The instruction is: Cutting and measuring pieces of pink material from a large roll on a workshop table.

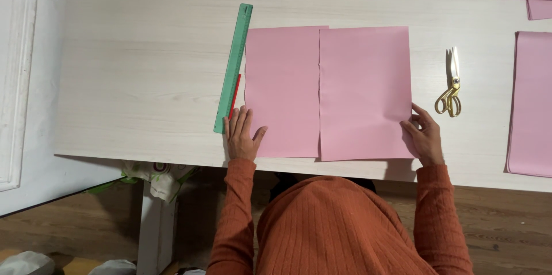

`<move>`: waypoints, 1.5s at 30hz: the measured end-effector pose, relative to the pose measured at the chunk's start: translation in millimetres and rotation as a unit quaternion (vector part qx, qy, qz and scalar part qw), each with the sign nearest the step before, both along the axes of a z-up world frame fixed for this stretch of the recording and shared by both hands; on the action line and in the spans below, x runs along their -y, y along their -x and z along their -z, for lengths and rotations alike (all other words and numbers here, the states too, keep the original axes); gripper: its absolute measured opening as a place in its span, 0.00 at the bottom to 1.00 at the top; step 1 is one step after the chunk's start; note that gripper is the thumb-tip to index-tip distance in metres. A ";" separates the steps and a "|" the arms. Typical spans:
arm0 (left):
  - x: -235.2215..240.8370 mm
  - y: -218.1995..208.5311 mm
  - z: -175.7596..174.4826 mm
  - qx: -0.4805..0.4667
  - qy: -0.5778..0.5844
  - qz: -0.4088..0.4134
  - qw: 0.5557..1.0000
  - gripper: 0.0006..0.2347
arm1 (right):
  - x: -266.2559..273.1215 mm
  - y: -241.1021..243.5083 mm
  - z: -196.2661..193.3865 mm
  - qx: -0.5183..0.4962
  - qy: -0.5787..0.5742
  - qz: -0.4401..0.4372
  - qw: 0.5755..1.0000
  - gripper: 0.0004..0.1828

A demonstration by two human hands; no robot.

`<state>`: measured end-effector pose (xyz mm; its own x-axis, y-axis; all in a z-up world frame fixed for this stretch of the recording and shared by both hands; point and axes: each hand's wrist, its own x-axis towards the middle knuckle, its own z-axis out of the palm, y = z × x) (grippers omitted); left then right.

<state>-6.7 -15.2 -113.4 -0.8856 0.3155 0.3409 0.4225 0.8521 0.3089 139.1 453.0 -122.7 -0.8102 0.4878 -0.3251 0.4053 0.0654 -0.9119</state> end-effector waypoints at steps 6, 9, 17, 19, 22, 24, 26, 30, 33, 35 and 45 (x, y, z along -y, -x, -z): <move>-0.6 -0.7 -0.7 0.000 -0.014 0.006 1.000 0.28 | 3.0 -2.4 -2.5 -0.018 0.033 0.022 0.999 0.32; -2.5 3.1 -10.0 0.016 0.011 0.035 0.999 0.26 | -7.6 -5.7 11.1 -0.015 0.055 0.025 0.998 0.32; -30.2 43.7 -20.6 0.139 0.169 0.178 0.959 0.23 | -43.3 -22.2 12.2 -0.046 0.136 0.050 0.988 0.32; -48.3 57.6 -13.9 0.126 0.218 0.213 0.944 0.22 | -47.2 -23.5 4.9 -0.039 0.132 0.052 0.989 0.32; -85.3 61.8 6.7 0.040 0.305 0.249 0.918 0.24 | -46.7 -25.0 -4.2 -0.028 0.130 0.059 0.989 0.31; -117.2 53.6 55.7 0.046 0.236 0.180 0.954 0.26 | -48.2 -27.2 -3.2 -0.037 0.136 0.070 0.987 0.31; -146.4 15.7 33.4 0.100 0.234 0.182 0.950 0.27 | -49.9 -31.8 1.2 -0.046 0.137 0.079 0.986 0.31; -169.0 -18.5 24.5 0.150 0.345 0.178 0.909 0.37 | -42.8 -39.3 3.8 -0.050 0.137 0.090 0.985 0.31; -171.9 13.7 -50.7 0.263 0.370 0.214 0.865 0.46 | -37.9 -40.3 6.1 -0.041 0.133 0.091 0.986 0.30; -158.7 25.0 -51.7 0.289 0.362 0.242 0.852 0.47 | -37.4 -48.1 22.8 -0.031 0.122 0.072 0.989 0.29; -110.3 61.2 -92.7 0.316 0.337 0.304 0.833 0.43 | -12.8 -35.0 -5.8 -0.039 0.047 0.041 0.997 0.31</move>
